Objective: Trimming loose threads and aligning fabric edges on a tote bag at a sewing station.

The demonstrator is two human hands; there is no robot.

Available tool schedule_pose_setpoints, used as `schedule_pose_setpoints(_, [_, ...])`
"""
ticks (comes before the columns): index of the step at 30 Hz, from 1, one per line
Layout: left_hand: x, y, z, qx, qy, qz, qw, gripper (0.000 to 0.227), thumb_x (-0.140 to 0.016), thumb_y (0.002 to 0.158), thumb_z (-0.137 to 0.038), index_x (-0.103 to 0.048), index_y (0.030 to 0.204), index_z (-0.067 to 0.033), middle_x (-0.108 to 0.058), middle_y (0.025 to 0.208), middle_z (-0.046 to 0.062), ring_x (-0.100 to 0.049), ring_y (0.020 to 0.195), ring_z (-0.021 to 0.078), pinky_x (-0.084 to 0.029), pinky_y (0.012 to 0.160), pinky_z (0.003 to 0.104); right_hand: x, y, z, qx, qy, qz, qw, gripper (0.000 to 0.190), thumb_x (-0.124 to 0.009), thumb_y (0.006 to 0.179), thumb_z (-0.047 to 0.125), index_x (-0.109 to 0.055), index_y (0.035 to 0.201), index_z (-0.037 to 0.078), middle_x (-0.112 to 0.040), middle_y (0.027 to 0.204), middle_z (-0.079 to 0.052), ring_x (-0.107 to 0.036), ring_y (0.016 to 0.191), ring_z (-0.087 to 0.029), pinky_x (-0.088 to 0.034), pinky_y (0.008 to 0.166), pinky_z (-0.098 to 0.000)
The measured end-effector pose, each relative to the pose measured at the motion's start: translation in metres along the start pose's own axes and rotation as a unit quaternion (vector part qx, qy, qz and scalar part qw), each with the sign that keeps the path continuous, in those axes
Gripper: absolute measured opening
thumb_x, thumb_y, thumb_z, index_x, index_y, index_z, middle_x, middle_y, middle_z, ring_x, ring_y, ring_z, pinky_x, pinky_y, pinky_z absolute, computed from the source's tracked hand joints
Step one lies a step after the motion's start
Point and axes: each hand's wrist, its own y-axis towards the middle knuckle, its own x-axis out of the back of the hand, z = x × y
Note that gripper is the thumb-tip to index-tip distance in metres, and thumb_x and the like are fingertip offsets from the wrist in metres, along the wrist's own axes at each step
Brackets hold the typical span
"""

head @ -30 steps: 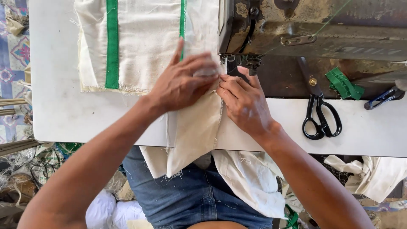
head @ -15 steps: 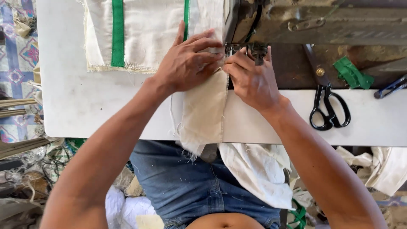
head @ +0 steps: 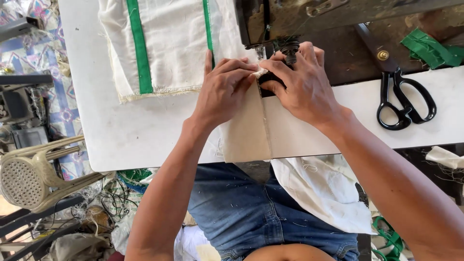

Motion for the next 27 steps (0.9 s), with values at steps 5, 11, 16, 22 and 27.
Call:
schedule_pose_setpoints(5, [0.001, 0.0, 0.006, 0.004, -0.015, 0.021, 1.0, 0.022, -0.057, 0.108, -0.019, -0.075, 0.114, -0.009, -0.074, 0.114, -0.003, -0.064, 0.123, 0.0211, -0.004, 0.121, 0.059, 0.003, -0.005, 0.001, 0.006, 0.051, -0.022, 0.998, 0.034, -0.087, 0.101, 0.013, -0.064, 0.125, 0.011, -0.054, 0.114, -0.004, -0.042, 0.097, -0.031, -0.038, 0.081, -0.046])
schedule_pose_setpoints(11, [0.005, 0.0, 0.006, 0.005, -0.034, 0.039, 0.999, 0.027, -0.053, 0.109, -0.02, -0.074, 0.118, -0.0069, -0.073, 0.118, -0.001, -0.061, 0.127, 0.0227, -0.001, 0.122, 0.06, 0.016, -0.003, 0.006, 0.017, 0.094, -0.007, 0.995, 0.019, -0.084, 0.098, 0.013, -0.067, 0.106, 0.011, -0.059, 0.116, -0.004, -0.044, 0.102, -0.031, -0.037, 0.083, -0.0449])
schedule_pose_setpoints(16, [0.006, 0.0, 0.005, 0.005, -0.041, 0.044, 0.998, 0.025, -0.053, 0.109, -0.019, -0.074, 0.117, -0.0071, -0.073, 0.12, -0.002, -0.06, 0.129, 0.0231, 0.0, 0.122, 0.06, 0.02, -0.005, 0.008, 0.0, 0.108, -0.031, 0.994, 0.02, -0.084, 0.096, 0.009, -0.068, 0.108, 0.007, -0.057, 0.116, -0.01, -0.049, 0.102, -0.033, -0.042, 0.082, -0.0444])
schedule_pose_setpoints(22, [0.005, 0.0, 0.005, 0.006, -0.036, 0.037, 0.999, 0.03, -0.052, 0.11, -0.024, -0.075, 0.119, -0.0067, -0.073, 0.114, 0.0, -0.061, 0.127, 0.0241, -0.002, 0.122, 0.058, 0.022, -0.003, 0.009, 0.026, 0.077, -0.013, 0.997, 0.016, -0.083, 0.097, 0.012, -0.071, 0.108, 0.009, -0.054, 0.12, -0.01, -0.048, 0.105, -0.033, -0.041, 0.083, -0.0449])
schedule_pose_setpoints(27, [0.006, 0.001, 0.005, 0.017, -0.048, 0.043, 0.998, 0.029, -0.051, 0.11, -0.023, -0.075, 0.119, -0.0069, -0.073, 0.114, 0.0, -0.061, 0.128, 0.0241, 0.0, 0.122, 0.057, 0.025, -0.003, 0.012, 0.065, 0.022, -0.027, 0.997, 0.019, -0.083, 0.097, 0.013, -0.075, 0.114, 0.011, -0.055, 0.119, -0.009, -0.049, 0.101, -0.036, -0.042, 0.088, -0.0465])
